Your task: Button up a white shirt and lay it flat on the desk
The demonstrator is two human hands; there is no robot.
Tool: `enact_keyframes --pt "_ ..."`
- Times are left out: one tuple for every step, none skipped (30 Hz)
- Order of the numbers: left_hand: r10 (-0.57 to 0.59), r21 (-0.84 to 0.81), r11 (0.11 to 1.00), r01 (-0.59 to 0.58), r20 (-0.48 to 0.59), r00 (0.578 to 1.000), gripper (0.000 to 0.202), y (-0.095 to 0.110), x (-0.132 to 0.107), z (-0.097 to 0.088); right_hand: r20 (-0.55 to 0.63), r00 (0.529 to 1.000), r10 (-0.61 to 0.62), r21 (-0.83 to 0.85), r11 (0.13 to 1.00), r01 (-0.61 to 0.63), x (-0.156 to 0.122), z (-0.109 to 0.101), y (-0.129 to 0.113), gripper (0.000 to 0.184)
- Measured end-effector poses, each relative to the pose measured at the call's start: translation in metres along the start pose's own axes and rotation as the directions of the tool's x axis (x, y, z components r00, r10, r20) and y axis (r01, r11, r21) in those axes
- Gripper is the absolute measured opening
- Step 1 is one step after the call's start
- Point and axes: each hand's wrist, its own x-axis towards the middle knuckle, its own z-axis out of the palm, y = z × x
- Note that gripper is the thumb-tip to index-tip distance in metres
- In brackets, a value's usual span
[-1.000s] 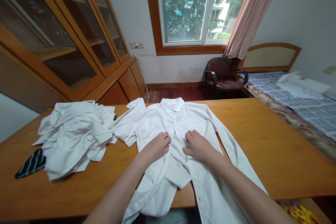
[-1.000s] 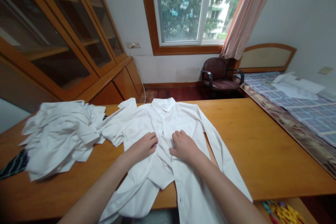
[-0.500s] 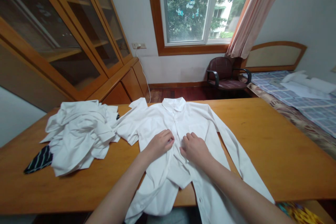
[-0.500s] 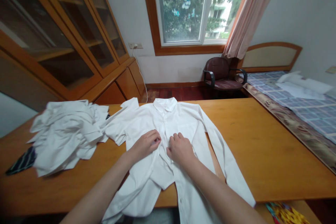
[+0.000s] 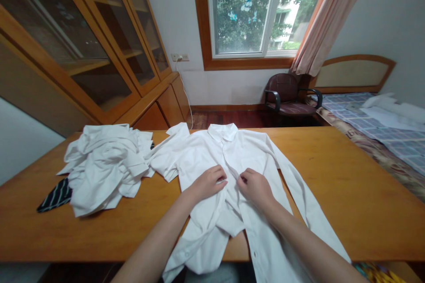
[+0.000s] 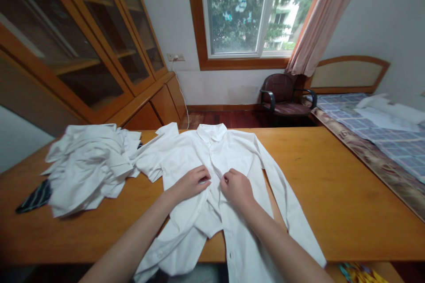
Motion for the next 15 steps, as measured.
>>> enact_keyframes --pt "0.002 0.008 1.0 -0.002 -0.007 1.0 0.004 -0.001 -0.003 0.0 -0.017 0.999 0.042 0.08 0.996 -0.041 0.001 0.0 0.005 0.022" --pt "0.007 0.024 1.0 -0.007 -0.015 1.0 0.005 -0.002 -0.005 0.0 -0.026 0.996 0.081 0.158 0.985 -0.076 0.002 0.0 0.009 0.021" --pt "0.014 0.047 0.999 -0.013 -0.023 1.0 0.007 -0.004 -0.008 0.001 -0.033 0.993 0.114 0.229 0.968 -0.103 0.003 0.001 0.014 0.021" --pt "0.021 0.075 0.997 -0.019 -0.028 0.999 0.008 -0.006 -0.01 0.002 -0.041 0.989 0.139 0.29 0.949 -0.122 0.005 0.001 0.017 0.021" --pt "0.029 0.106 0.994 -0.026 -0.029 0.999 0.01 -0.008 -0.012 0.003 -0.051 0.986 0.156 0.345 0.93 -0.129 0.006 0.002 0.02 0.021" --pt "0.037 0.138 0.99 -0.033 -0.025 0.999 0.011 -0.01 -0.013 0.004 -0.065 0.984 0.168 0.394 0.91 -0.129 0.007 0.002 0.022 0.022" --pt "0.047 0.173 0.984 -0.043 -0.018 0.999 0.012 -0.011 -0.014 0.006 -0.081 0.981 0.176 0.439 0.89 -0.123 0.008 0.002 0.023 0.022" --pt "0.056 0.208 0.977 -0.053 -0.011 0.998 0.013 -0.012 -0.015 0.008 -0.096 0.979 0.178 0.476 0.872 -0.112 0.01 0.001 0.023 0.023" --pt "0.064 0.243 0.968 -0.062 -0.001 0.998 0.015 -0.013 -0.015 0.01 -0.106 0.979 0.175 0.504 0.858 -0.099 0.012 0.0 0.022 0.023" --pt "0.072 0.277 0.958 -0.072 0.011 0.997 0.016 -0.013 -0.014 0.012 -0.113 0.979 0.168 0.522 0.849 -0.085 0.014 -0.001 0.02 0.024" --pt "0.079 0.31 0.947 -0.081 0.021 0.997 0.019 -0.012 -0.013 0.013 -0.117 0.981 0.157 0.531 0.844 -0.072 0.017 -0.003 0.018 0.024" --pt "0.085 0.341 0.936 -0.091 0.033 0.996 0.021 -0.011 -0.012 0.014 -0.119 0.982 0.149 0.535 0.843 -0.063 0.02 -0.005 0.016 0.023" --pt "0.092 0.368 0.924 -0.102 0.044 0.995 0.022 -0.01 -0.011 0.015 -0.122 0.982 0.144 0.534 0.843 -0.057 0.023 -0.007 0.014 0.023" --pt "0.098 0.392 0.913 -0.111 0.053 0.994 0.023 -0.009 -0.009 0.015 -0.127 0.982 0.142 0.531 0.846 -0.054 0.027 -0.009 0.012 0.021" --pt "0.106 0.409 0.905 -0.12 0.057 0.993 0.024 -0.007 -0.006 0.014 -0.134 0.981 0.142 0.525 0.85 -0.051 0.03 -0.011 0.01 0.02"
